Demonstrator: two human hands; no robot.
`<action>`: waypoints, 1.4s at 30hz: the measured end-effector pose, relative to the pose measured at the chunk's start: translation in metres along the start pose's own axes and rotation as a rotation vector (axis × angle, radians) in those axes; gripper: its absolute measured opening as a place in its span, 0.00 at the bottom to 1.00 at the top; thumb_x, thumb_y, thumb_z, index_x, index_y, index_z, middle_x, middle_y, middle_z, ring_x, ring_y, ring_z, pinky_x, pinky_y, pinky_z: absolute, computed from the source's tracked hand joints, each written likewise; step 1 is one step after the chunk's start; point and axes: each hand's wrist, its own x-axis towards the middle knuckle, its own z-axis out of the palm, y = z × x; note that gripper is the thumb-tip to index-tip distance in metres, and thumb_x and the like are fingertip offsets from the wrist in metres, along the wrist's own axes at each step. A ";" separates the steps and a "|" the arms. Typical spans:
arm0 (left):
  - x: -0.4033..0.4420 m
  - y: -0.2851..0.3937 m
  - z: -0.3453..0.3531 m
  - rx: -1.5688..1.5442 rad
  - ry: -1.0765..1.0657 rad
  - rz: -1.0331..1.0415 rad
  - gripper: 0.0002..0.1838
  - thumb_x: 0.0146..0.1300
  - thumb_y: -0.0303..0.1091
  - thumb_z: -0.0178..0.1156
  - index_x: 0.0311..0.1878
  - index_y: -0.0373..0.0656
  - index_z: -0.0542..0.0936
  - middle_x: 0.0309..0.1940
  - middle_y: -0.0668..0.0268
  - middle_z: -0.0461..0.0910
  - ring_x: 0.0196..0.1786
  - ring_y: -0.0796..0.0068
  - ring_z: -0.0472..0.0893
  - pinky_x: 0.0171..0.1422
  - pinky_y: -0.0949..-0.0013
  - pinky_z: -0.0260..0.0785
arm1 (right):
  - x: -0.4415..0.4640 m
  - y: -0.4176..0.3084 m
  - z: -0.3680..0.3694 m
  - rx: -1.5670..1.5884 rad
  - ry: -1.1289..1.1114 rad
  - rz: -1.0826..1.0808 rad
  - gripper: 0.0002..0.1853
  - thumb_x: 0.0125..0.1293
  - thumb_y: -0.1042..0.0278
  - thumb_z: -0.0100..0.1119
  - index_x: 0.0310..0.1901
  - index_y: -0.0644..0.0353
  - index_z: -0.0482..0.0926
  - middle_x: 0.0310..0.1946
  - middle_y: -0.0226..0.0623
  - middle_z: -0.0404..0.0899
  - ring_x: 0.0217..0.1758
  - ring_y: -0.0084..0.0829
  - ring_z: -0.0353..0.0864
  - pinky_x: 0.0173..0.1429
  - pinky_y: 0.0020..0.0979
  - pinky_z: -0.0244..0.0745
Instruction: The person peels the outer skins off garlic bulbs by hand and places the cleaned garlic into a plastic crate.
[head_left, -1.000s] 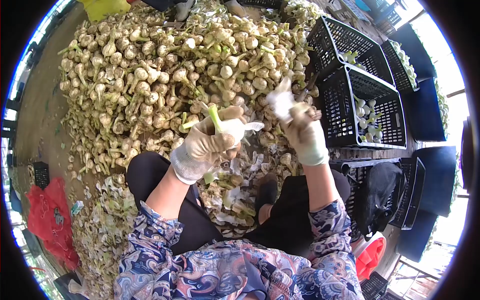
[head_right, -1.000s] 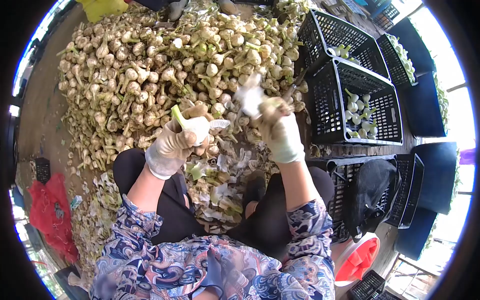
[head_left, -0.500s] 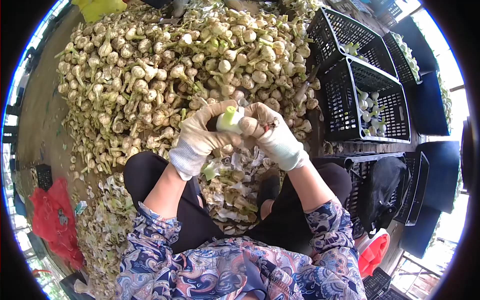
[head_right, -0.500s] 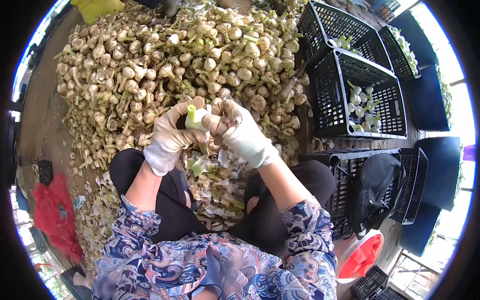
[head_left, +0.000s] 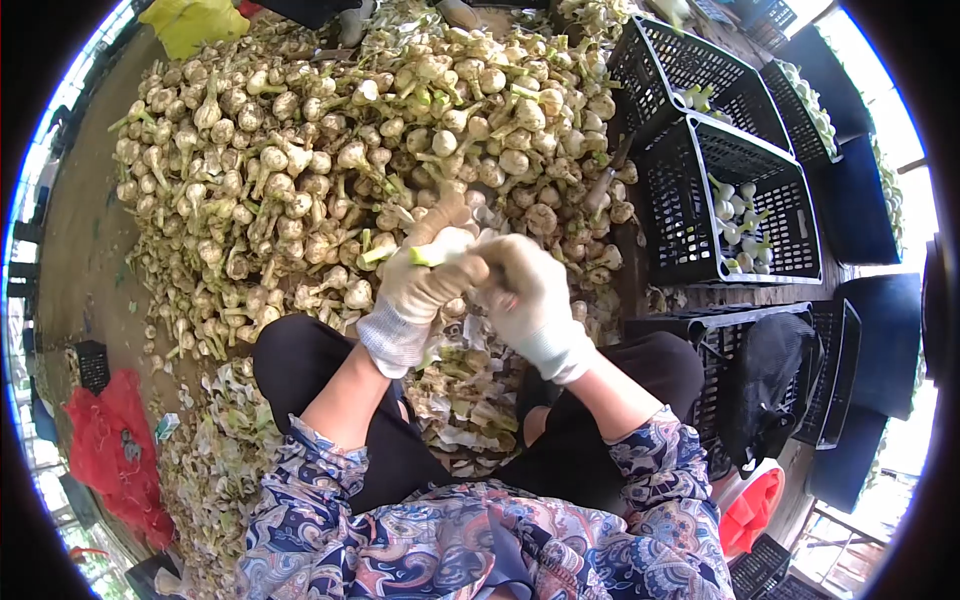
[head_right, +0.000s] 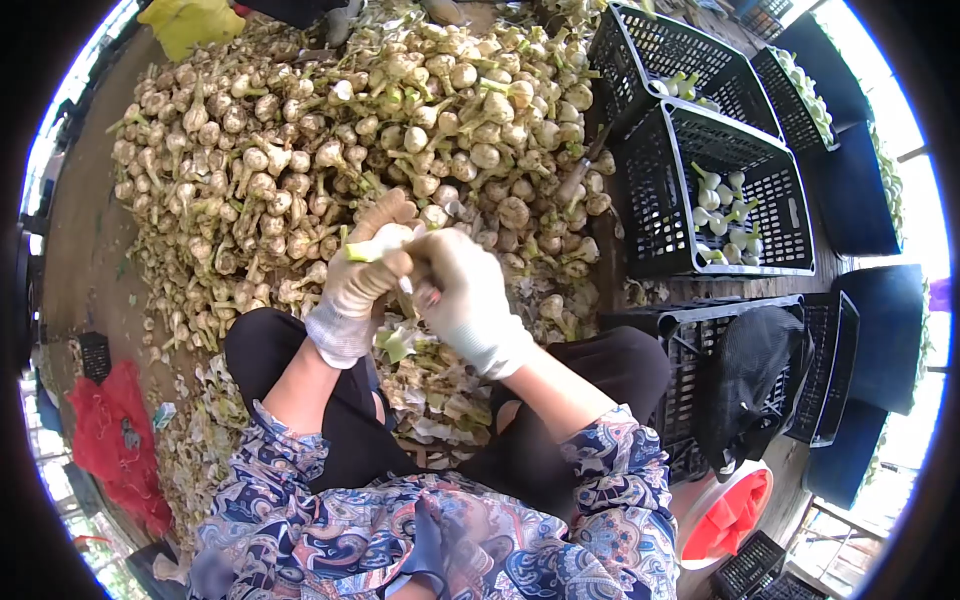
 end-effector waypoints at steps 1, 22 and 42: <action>0.001 0.003 -0.001 -0.110 -0.061 -0.023 0.28 0.62 0.36 0.64 0.64 0.39 0.70 0.60 0.59 0.73 0.49 0.77 0.76 0.52 0.75 0.73 | -0.004 -0.006 0.002 -0.004 -0.050 -0.019 0.13 0.49 0.82 0.58 0.39 0.59 0.76 0.31 0.42 0.77 0.33 0.43 0.80 0.38 0.37 0.76; 0.007 0.000 -0.026 -0.593 0.159 -0.021 0.15 0.67 0.34 0.52 0.49 0.35 0.80 0.54 0.51 0.78 0.57 0.56 0.77 0.69 0.51 0.64 | -0.008 0.009 0.007 0.212 -0.176 0.186 0.27 0.55 0.68 0.66 0.58 0.61 0.73 0.47 0.48 0.80 0.51 0.42 0.79 0.56 0.36 0.73; 0.016 0.007 -0.039 -0.312 0.637 -0.136 0.18 0.69 0.45 0.54 0.52 0.43 0.77 0.39 0.66 0.82 0.39 0.72 0.81 0.48 0.68 0.75 | -0.081 0.172 0.147 -0.438 -0.535 0.653 0.14 0.52 0.68 0.56 0.42 0.59 0.80 0.37 0.52 0.81 0.44 0.50 0.80 0.49 0.42 0.75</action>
